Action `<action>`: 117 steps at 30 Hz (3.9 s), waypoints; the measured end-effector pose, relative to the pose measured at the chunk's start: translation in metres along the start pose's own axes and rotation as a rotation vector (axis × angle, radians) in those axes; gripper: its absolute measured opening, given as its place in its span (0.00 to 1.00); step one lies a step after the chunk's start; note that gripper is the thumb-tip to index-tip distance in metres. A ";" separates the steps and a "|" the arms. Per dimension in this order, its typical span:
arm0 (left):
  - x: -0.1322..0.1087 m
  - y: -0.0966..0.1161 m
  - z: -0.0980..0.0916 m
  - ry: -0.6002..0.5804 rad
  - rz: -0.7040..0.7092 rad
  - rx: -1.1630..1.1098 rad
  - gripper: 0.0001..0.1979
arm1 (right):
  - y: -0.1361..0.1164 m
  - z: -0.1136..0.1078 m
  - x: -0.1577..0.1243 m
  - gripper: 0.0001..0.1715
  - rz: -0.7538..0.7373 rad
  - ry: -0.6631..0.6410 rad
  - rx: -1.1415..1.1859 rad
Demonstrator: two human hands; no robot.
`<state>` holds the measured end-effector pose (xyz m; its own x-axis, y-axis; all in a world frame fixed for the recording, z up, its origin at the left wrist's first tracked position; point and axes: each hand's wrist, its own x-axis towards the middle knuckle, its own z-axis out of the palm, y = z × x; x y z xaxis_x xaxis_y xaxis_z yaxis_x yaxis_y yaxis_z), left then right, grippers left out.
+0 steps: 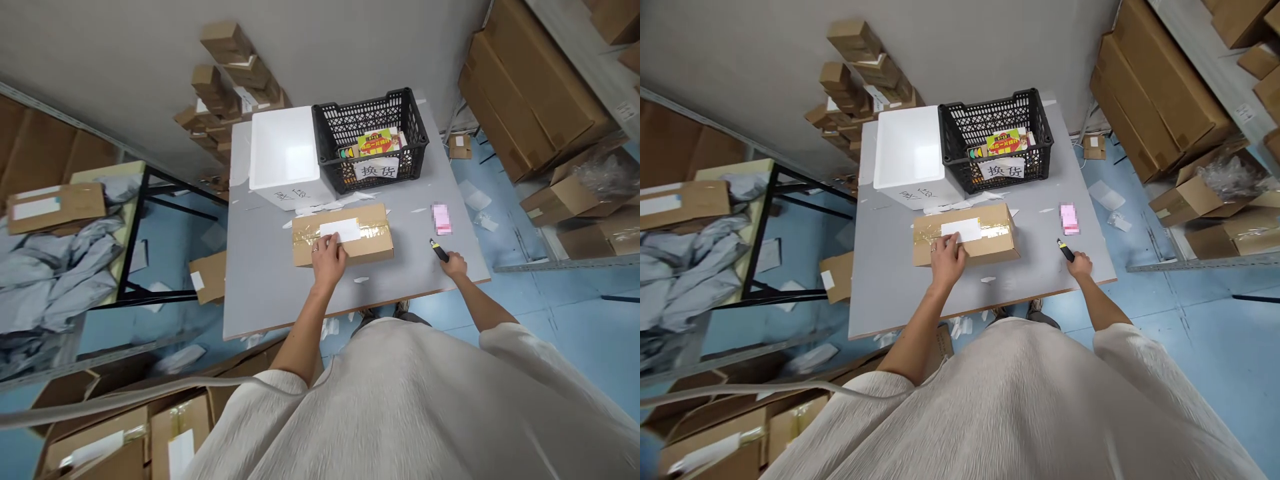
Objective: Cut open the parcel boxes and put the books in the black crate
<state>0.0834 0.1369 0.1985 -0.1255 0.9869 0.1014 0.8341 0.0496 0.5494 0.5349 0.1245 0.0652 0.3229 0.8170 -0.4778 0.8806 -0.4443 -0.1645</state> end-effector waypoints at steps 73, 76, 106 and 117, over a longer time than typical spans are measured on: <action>-0.019 -0.073 -0.033 -0.037 0.349 -0.147 0.23 | -0.404 -0.134 -0.175 0.22 -0.971 0.051 -0.534; -0.019 -0.073 -0.033 -0.042 0.349 -0.151 0.23 | -0.408 -0.138 -0.179 0.22 -0.974 0.049 -0.571; -0.019 -0.074 -0.036 -0.053 0.351 -0.159 0.26 | -0.419 -0.144 -0.193 0.21 -0.945 0.031 -0.617; -0.018 -0.074 -0.034 -0.051 0.354 -0.149 0.25 | -0.416 -0.145 -0.192 0.21 -0.926 0.039 -0.611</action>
<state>0.0055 0.1106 0.1837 0.1860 0.9457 0.2667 0.7334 -0.3142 0.6028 0.1567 0.2052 0.3504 -0.5471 0.7552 -0.3609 0.8064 0.5912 0.0149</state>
